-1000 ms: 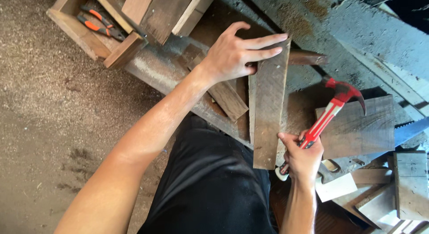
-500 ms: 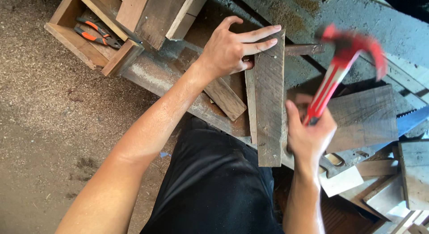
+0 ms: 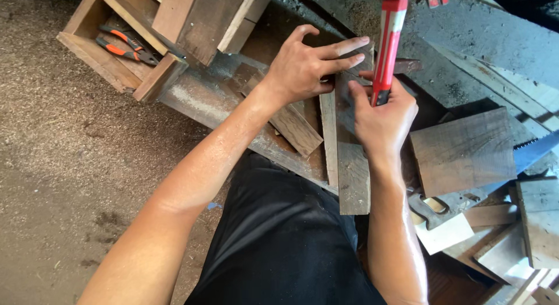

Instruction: The person aligns two wooden planks on a workbench and uses a hammer to drive nails into the wood, securing the pieces together. The person then flips the assembled piece and continues hammering nails into the other side.

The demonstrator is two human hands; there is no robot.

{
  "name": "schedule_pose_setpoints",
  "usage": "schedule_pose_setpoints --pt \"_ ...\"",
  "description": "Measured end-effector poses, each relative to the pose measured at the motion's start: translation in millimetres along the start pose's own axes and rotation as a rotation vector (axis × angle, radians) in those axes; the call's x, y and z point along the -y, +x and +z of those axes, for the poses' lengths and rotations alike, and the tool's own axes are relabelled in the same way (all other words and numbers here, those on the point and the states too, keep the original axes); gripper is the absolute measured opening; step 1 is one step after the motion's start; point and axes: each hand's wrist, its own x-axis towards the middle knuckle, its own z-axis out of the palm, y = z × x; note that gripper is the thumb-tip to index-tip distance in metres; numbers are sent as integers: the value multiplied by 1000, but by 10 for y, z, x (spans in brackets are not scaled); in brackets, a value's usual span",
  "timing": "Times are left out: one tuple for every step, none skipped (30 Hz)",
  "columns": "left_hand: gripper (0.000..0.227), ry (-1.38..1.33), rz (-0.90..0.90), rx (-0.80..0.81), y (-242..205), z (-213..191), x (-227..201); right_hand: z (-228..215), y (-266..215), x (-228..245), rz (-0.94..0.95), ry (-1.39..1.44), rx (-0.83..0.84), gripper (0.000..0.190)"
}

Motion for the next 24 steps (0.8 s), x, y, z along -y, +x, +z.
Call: schedule_pose_setpoints --pt "70 0 3 4 -15 -5 -4 26 6 -15 12 -42 -4 15" --pt "71 10 -4 9 -35 -15 -1 45 13 -30 24 -84 -8 12" --pt "72 15 -4 9 -24 4 -12 33 19 -48 36 -131 -20 10" --pt "73 21 -4 10 -10 25 -25 13 25 -59 21 -149 -25 9" --pt "73 13 -7 13 -2 24 -19 13 37 -47 3 -161 -28 8" --pt "72 6 -10 16 6 20 -14 7 43 -22 -16 -173 -31 7" --pt "72 1 -17 18 12 14 -10 -6 49 9 -72 -159 -41 6" --pt "72 19 -21 21 18 6 -8 -30 50 43 -129 -145 -51 5" --pt "73 39 -24 23 37 -3 5 -58 65 80 -187 -131 -62 4" --pt "74 60 -28 25 58 -12 19 -102 86 108 -216 -92 -65 4" --pt "74 52 -31 41 44 -12 -9 -174 64 122 -234 -56 -65 7" --pt "75 44 -35 58 31 -12 -35 -244 41 125 -252 -20 -64 10" --pt "76 43 -32 64 56 -15 -35 -318 56 115 -199 -28 -47 9" --pt "76 38 -29 52 66 -20 -50 -399 74 98 -146 -35 -29 8" --pt "76 37 -28 40 73 -39 -46 -443 111 78 -94 -40 -10 7" --pt "76 35 -26 29 83 -56 -33 -466 156 46 -57 -77 -14 5" --pt "74 31 -21 32 66 -54 -52 -500 163 -1 -10 -119 -14 4" --pt "73 27 -16 36 45 -51 -66 -522 164 -53 37 -162 -13 2" --pt "72 26 -8 37 43 -48 -61 -521 178 -100 -89 -157 8 7" --pt "73 19 -10 41 47 -38 -66 -501 188 -139 -215 -151 32 12" --pt "75 16 -14 47 43 -43 -58 -460 202 -167 -340 -139 59 16" --pt "76 13 -18 53 44 -49 -44 -408 214 -187 -350 -156 72 12" --pt "75 9 -15 45 43 -45 -42 -353 199 -206 -356 -175 86 8" --pt "74 5 -12 36 42 -43 -41 -299 183 -220 -361 -194 100 7"
